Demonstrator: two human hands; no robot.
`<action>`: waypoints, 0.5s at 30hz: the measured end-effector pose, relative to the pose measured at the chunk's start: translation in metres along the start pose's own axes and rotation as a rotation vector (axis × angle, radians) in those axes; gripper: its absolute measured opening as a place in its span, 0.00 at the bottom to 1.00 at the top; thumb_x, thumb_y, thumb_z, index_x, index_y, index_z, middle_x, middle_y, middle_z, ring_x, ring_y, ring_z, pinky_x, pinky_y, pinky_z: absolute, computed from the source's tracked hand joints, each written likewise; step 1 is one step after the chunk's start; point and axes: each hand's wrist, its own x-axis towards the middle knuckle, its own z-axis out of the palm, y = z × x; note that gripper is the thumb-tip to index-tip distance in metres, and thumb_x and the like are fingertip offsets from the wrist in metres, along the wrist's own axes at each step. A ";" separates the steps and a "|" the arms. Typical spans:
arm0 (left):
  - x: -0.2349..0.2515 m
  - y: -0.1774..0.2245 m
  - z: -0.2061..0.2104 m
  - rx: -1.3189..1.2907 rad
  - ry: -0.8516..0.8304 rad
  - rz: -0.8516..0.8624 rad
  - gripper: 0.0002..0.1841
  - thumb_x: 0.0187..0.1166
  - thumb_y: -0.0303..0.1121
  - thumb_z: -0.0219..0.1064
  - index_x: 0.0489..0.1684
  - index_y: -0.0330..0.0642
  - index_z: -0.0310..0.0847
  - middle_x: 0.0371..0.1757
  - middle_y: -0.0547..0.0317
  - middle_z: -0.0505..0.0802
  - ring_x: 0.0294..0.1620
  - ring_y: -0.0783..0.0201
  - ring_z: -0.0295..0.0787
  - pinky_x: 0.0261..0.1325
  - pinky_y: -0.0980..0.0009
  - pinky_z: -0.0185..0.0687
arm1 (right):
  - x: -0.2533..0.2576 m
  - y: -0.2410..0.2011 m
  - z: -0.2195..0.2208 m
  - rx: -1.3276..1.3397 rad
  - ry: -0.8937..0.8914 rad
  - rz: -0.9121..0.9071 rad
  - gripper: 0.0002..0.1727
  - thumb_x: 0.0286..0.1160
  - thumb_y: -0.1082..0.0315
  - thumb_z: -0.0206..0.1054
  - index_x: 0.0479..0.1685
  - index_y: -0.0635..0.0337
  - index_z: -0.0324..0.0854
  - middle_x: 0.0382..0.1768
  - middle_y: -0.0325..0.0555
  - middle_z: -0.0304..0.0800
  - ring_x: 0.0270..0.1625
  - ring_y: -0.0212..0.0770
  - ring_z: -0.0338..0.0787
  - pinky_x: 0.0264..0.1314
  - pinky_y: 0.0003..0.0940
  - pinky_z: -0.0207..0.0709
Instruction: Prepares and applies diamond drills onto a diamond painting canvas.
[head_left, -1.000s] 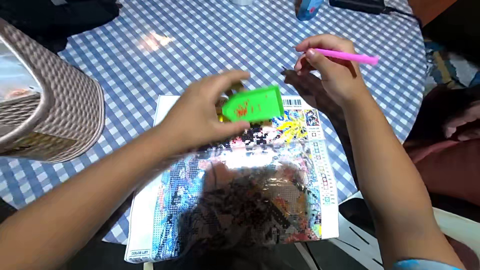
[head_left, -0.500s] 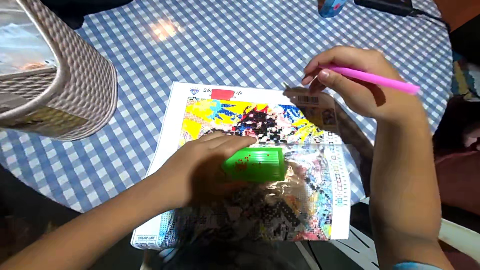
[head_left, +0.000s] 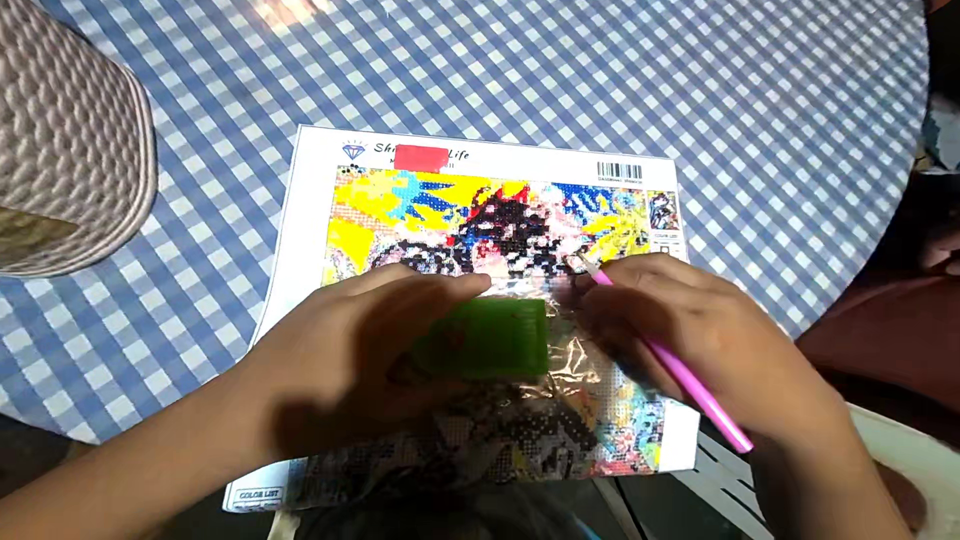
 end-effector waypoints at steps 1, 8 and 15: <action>-0.001 0.000 -0.002 -0.002 -0.009 -0.017 0.32 0.69 0.54 0.69 0.73 0.50 0.81 0.49 0.67 0.92 0.49 0.75 0.87 0.50 0.77 0.83 | -0.003 -0.002 0.003 -0.031 0.010 -0.005 0.14 0.80 0.64 0.57 0.42 0.59 0.90 0.49 0.48 0.93 0.57 0.47 0.89 0.54 0.36 0.81; 0.017 -0.007 -0.013 -0.011 -0.021 0.036 0.34 0.67 0.52 0.71 0.73 0.43 0.80 0.54 0.59 0.93 0.55 0.68 0.88 0.58 0.70 0.84 | 0.027 0.008 -0.018 0.028 -0.122 -0.140 0.15 0.75 0.62 0.57 0.41 0.57 0.90 0.34 0.44 0.91 0.39 0.43 0.90 0.39 0.37 0.82; 0.039 -0.019 -0.014 -0.010 -0.029 0.100 0.32 0.67 0.51 0.72 0.66 0.37 0.81 0.48 0.54 0.92 0.46 0.69 0.88 0.50 0.71 0.85 | 0.101 0.051 -0.023 0.807 0.014 -0.077 0.11 0.78 0.72 0.55 0.35 0.49 0.82 0.26 0.14 0.83 0.25 0.10 0.77 0.26 0.09 0.71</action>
